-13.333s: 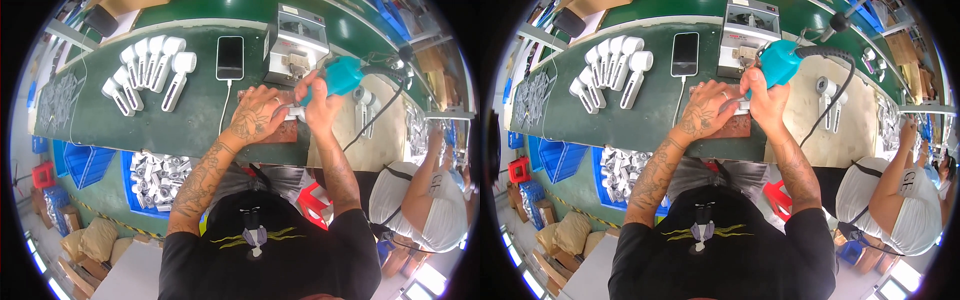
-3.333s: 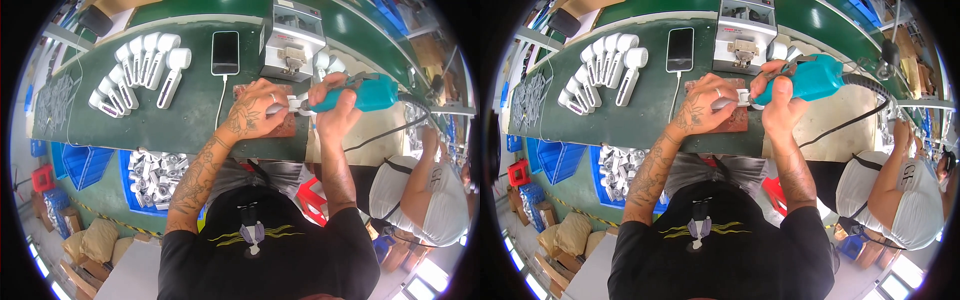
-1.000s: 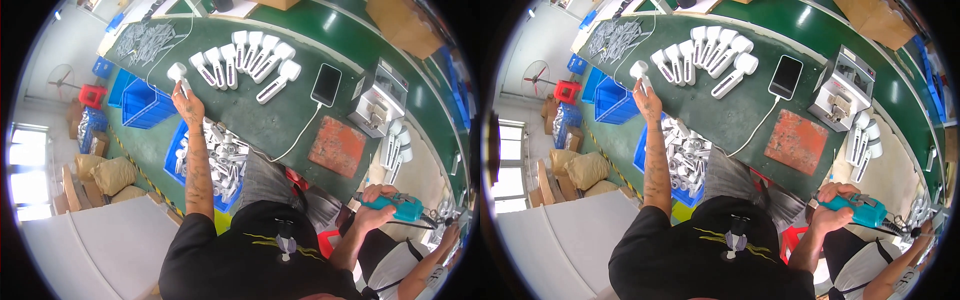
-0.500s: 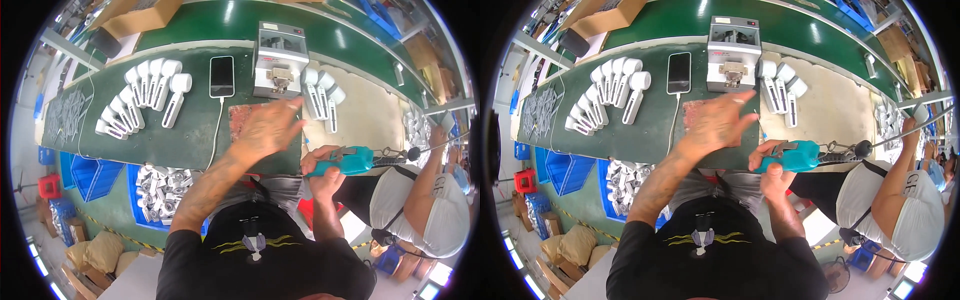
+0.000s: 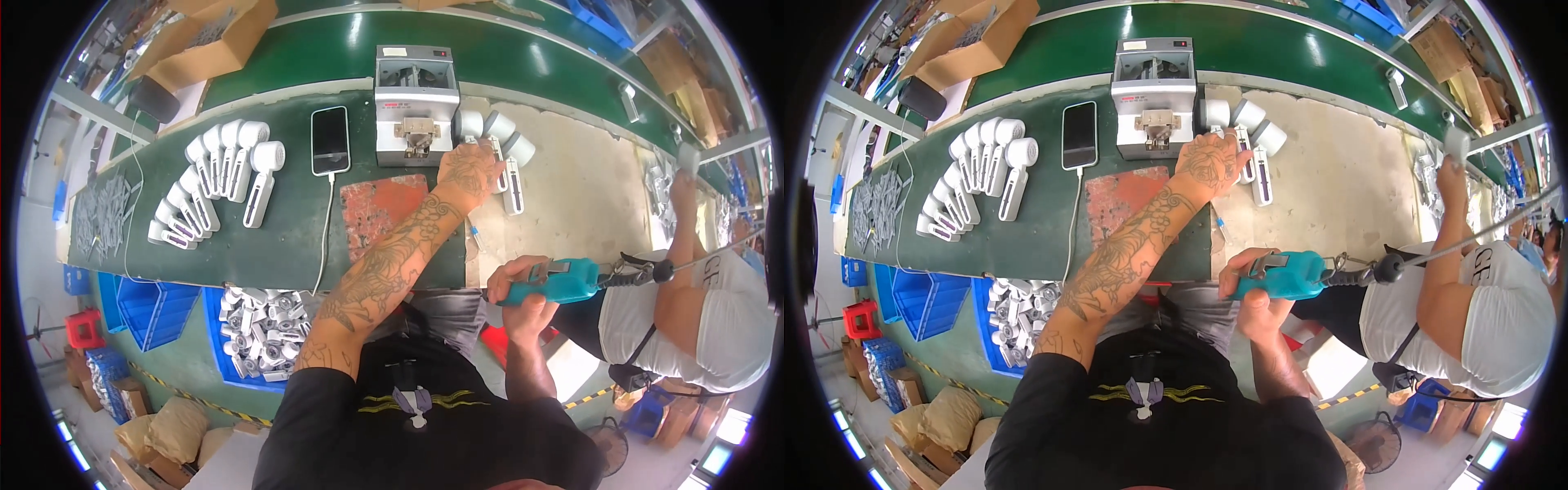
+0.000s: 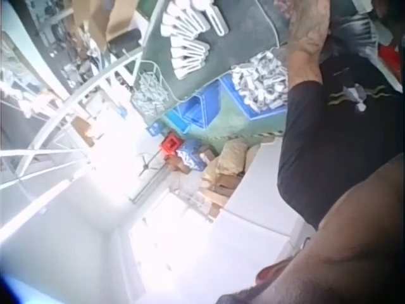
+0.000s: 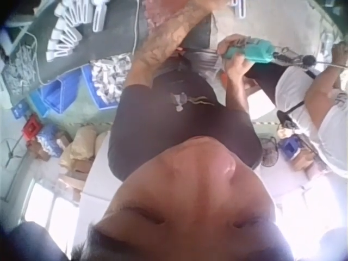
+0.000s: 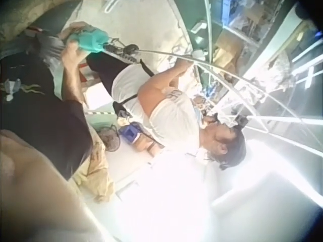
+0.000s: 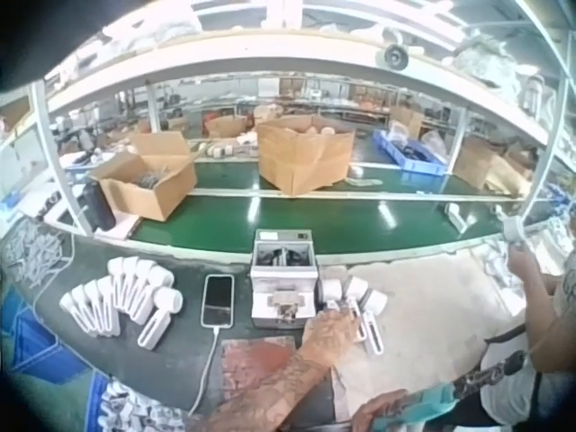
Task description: Assemble small white electronic handheld devices using an electric screwdriver at a factory workstation.
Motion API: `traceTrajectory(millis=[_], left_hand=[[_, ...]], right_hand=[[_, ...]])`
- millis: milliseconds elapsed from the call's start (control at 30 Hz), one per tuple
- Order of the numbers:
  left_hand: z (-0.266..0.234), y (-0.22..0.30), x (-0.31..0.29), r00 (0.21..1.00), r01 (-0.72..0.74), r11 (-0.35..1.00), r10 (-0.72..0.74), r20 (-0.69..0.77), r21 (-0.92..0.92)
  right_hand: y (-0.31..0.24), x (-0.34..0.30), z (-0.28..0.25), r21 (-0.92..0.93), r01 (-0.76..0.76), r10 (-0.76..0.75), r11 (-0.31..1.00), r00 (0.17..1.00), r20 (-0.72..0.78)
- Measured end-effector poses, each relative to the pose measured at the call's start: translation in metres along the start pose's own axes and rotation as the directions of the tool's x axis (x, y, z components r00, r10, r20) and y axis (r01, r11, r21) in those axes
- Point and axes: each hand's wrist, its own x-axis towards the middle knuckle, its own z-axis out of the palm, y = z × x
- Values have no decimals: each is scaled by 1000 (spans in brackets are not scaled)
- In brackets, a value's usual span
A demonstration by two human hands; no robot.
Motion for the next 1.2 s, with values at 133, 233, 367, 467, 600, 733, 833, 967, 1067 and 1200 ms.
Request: traceTrajectory(millis=[133, 233, 367, 467, 600, 733, 833, 967, 1067, 1200], left_hand=[[-5, 3, -8, 999, -43, 998, 45, -30, 40], [-37, 10, -36, 997, -79, 997, 79, 18, 15], [-78, -8, -99, 981, -178, 984, 179, -78, 22], [-98, -21, -124, 997, -41, 999, 42, -70, 7], [-84, -54, -142, 938, -126, 987, 87, -335, -95], [-71, -65, -151, 928, -89, 980, 17, -371, -177], [-69, -73, -150, 931, -131, 950, 19, -364, -283], [-81, -81, -135, 931, -205, 907, 65, -359, -368], [-89, -90, -129, 982, -62, 960, 10, -189, -271], [-78, -97, -131, 968, -118, 965, 59, -243, -236]], right_hand=[[0, 5, 4, 10, -12, 12, 1000, 1000, 3], [2, 4, 5, 18, -13, 13, 1000, 1000, 0], [4, 9, 5, -13, -17, 17, 1000, 1000, -3], [5, 15, 9, -94, 32, -29, 995, 999, 31], [10, 25, 19, -111, 40, -34, 993, 998, 55], [15, 45, 35, -57, 52, -46, 997, 994, 97], [16, 70, 48, 23, 113, -115, 993, 987, 114], [29, 122, 72, 51, 231, -235, 972, 969, 73], [41, 160, 98, -72, 359, -352, 931, 931, 92], [55, 188, 114, -206, 373, -347, 905, 925, 152]])
